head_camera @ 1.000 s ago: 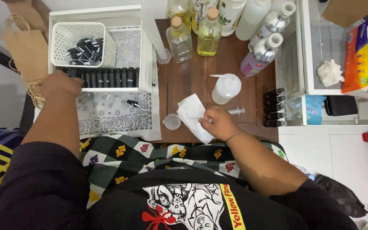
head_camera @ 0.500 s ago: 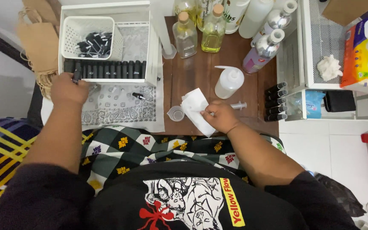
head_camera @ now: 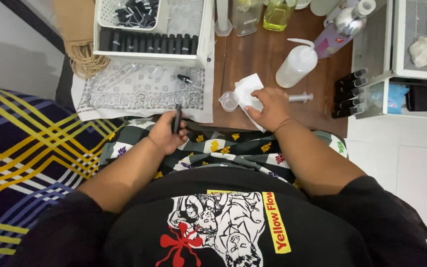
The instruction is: Assembling and filling small perfume bottles using a syringe and various components
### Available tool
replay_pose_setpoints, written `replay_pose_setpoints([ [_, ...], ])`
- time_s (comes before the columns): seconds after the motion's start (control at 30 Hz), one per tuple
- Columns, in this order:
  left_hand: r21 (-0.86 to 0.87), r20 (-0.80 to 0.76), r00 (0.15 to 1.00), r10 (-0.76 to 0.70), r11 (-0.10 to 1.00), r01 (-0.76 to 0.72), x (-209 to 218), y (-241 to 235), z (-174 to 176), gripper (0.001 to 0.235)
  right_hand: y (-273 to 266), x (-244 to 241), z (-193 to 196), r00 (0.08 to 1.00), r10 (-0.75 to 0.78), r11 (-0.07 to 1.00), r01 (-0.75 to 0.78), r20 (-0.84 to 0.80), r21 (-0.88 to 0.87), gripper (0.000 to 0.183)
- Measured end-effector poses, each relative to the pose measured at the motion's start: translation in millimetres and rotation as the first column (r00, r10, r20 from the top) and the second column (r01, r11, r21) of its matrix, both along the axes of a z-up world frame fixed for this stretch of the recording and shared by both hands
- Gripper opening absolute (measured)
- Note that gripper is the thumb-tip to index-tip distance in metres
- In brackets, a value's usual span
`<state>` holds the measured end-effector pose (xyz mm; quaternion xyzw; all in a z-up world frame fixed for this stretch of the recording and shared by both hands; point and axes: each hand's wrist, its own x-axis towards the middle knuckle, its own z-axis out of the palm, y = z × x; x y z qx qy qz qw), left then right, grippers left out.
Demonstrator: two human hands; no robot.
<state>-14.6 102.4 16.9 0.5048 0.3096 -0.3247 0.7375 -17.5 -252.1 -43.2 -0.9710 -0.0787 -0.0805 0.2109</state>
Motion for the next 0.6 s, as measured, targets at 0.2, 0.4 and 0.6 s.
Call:
replay_pose_setpoints([
  [0.2, -0.041, -0.054, 0.980, -0.190, 0.981, 0.188, 7, 32, -46, 0.040, 58, -9, 61, 0.940, -0.146, 0.989, 0.147, -0.307, -0.022, 0.083],
  [0.4, -0.107, 0.029, 0.974, -0.224, 0.968, 0.226, 2, 62, -46, 0.044, 87, -6, 86, 0.832, -0.240, 0.970, 0.192, -0.500, -0.146, 0.087],
  [0.6, -0.200, 0.045, 0.997, -0.059, 0.978, 0.067, -7, 89, -40, 0.047, 110, -5, 101, 0.795, -0.295, 0.955, 0.235, -0.529, -0.179, 0.077],
])
